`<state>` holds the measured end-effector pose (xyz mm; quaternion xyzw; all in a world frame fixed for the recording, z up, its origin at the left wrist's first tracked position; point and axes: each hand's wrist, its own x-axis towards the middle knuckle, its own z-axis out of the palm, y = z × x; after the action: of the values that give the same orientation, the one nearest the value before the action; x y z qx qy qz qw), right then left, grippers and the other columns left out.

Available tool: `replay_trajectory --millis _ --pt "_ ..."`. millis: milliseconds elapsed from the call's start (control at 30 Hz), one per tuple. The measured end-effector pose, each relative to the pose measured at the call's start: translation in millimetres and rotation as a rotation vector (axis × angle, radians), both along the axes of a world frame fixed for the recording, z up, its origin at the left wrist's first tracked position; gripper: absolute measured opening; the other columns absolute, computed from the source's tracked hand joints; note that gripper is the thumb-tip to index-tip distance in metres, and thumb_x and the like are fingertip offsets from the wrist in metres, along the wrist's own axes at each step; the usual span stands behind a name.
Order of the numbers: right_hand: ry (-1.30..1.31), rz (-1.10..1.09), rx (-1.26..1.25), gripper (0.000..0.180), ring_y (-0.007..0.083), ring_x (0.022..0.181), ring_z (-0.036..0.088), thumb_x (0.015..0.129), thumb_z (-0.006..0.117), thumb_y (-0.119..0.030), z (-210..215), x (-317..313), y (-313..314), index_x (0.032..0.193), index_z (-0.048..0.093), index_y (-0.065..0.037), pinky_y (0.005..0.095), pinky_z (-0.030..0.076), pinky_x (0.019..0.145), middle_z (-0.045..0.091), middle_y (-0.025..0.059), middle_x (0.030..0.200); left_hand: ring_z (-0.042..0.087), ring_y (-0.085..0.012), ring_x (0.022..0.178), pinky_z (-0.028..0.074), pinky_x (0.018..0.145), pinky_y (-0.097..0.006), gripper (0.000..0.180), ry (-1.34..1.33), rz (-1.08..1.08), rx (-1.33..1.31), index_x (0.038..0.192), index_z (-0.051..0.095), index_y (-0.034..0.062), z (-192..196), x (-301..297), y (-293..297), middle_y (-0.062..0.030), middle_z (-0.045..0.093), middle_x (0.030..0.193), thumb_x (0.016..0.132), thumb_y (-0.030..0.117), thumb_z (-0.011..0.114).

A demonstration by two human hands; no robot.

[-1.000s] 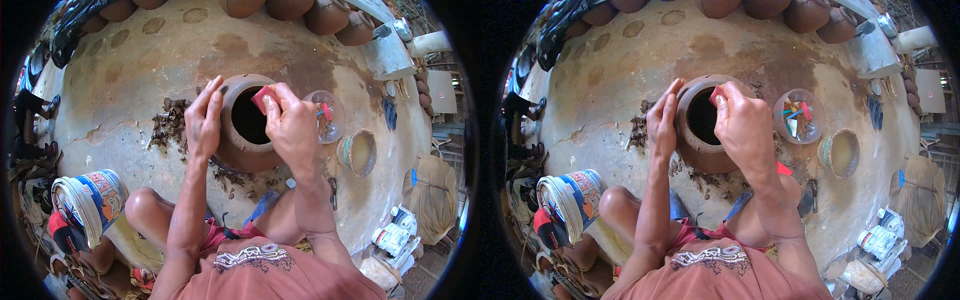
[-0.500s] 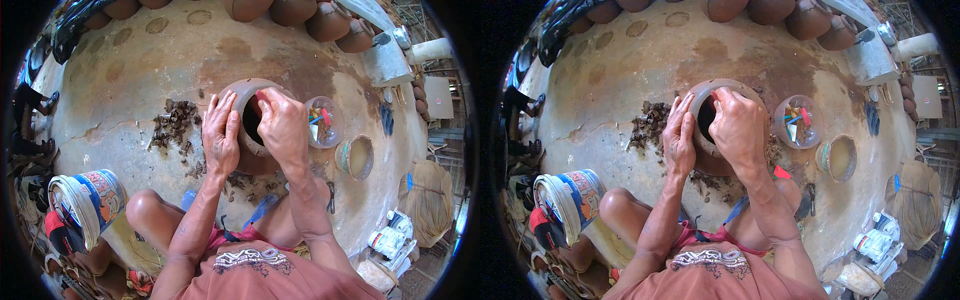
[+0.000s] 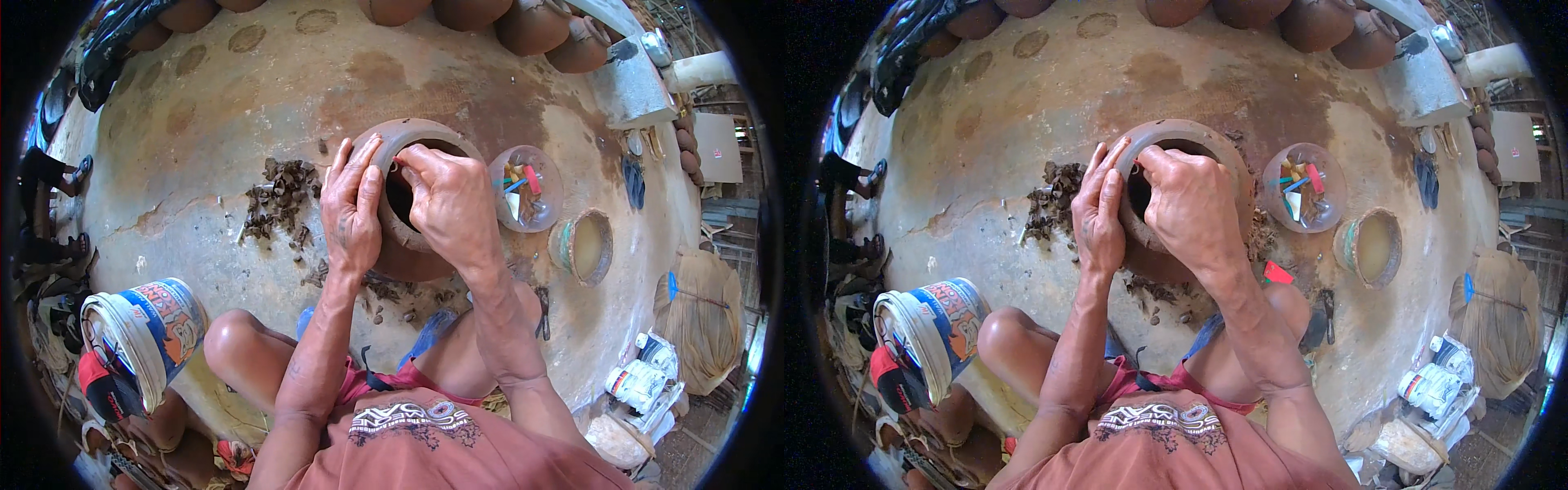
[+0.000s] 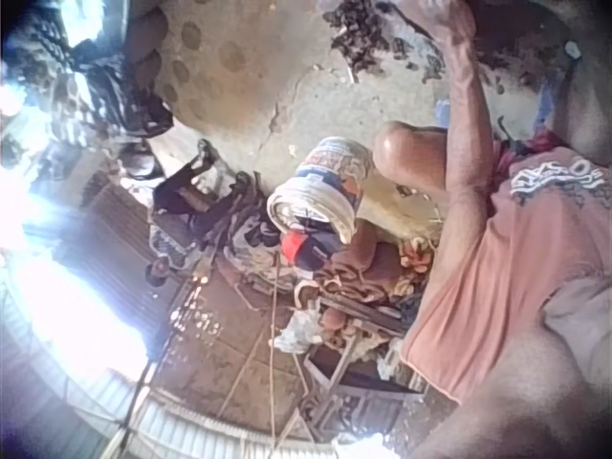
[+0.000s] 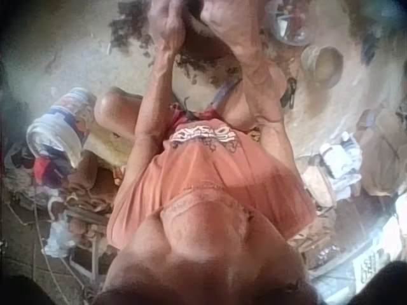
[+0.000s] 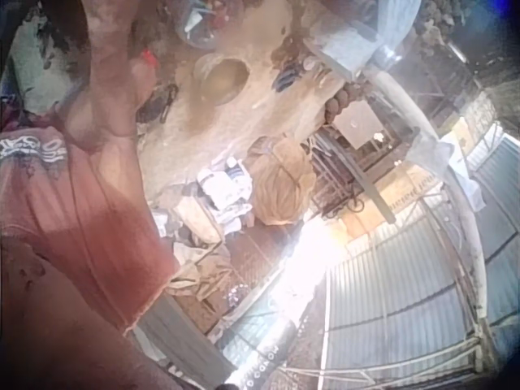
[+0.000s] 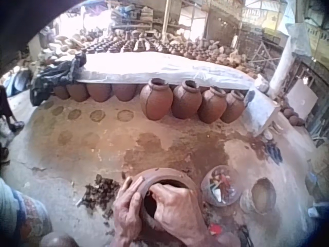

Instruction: The person refines a clay pot by scraping the exterior with a metal tool and then smoothing the surface with a small red sponge.

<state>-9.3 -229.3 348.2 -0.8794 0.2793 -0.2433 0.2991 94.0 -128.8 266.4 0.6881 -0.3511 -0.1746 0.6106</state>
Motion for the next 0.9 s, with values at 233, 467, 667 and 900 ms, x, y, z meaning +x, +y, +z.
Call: replay_trajectory --millis 233,467,667,900 --pt "0.004 0.067 -0.020 0.020 0.0426 0.093 0.074 0.090 0.069 0.003 -1.7 -2.5 -4.3 0.109 0.075 0.001 0.0474 0.058 0.079 0.075 0.0243 0.100 0.047 -0.0393 0.152 0.036 0.125 -0.048 0.040 0.012 -0.045 -0.059 0.140 0.072 0.0076 -4.8 10.8 -7.6 -0.0133 0.071 0.144 0.109 0.027 0.057" --pt "0.013 0.111 -0.035 0.018 0.0444 0.089 0.072 0.090 0.068 0.002 -3.5 -4.9 -7.3 0.107 0.074 -0.001 0.0498 0.057 0.076 0.074 0.0238 0.097 0.050 -0.0378 0.150 0.039 0.123 -0.047 0.039 0.044 -0.131 -0.081 0.138 0.074 0.0064 -2.1 21.6 -16.2 -0.0122 0.072 0.143 0.109 0.027 0.057" --pt "0.040 0.161 -0.044 0.017 0.0430 0.088 0.073 0.090 0.065 -0.001 -4.9 -7.6 -10.0 0.105 0.073 -0.003 0.0527 0.058 0.076 0.073 0.0243 0.091 0.052 -0.0347 0.149 0.041 0.121 -0.045 0.038 0.043 -0.223 -0.081 0.135 0.075 0.0056 -1.3 34.9 -25.9 -0.0115 0.073 0.141 0.109 0.027 0.058" --pt "0.096 0.215 0.040 0.021 0.0441 0.089 0.072 0.088 0.070 0.002 -3.2 -12.2 -19.0 0.108 0.074 -0.001 0.0495 0.056 0.078 0.073 0.0246 0.095 0.056 -0.0271 0.143 0.039 0.122 -0.041 0.047 0.060 -0.391 -0.048 0.136 0.072 -0.0032 2.6 51.9 -46.8 -0.0144 0.072 0.141 0.110 0.031 0.054"
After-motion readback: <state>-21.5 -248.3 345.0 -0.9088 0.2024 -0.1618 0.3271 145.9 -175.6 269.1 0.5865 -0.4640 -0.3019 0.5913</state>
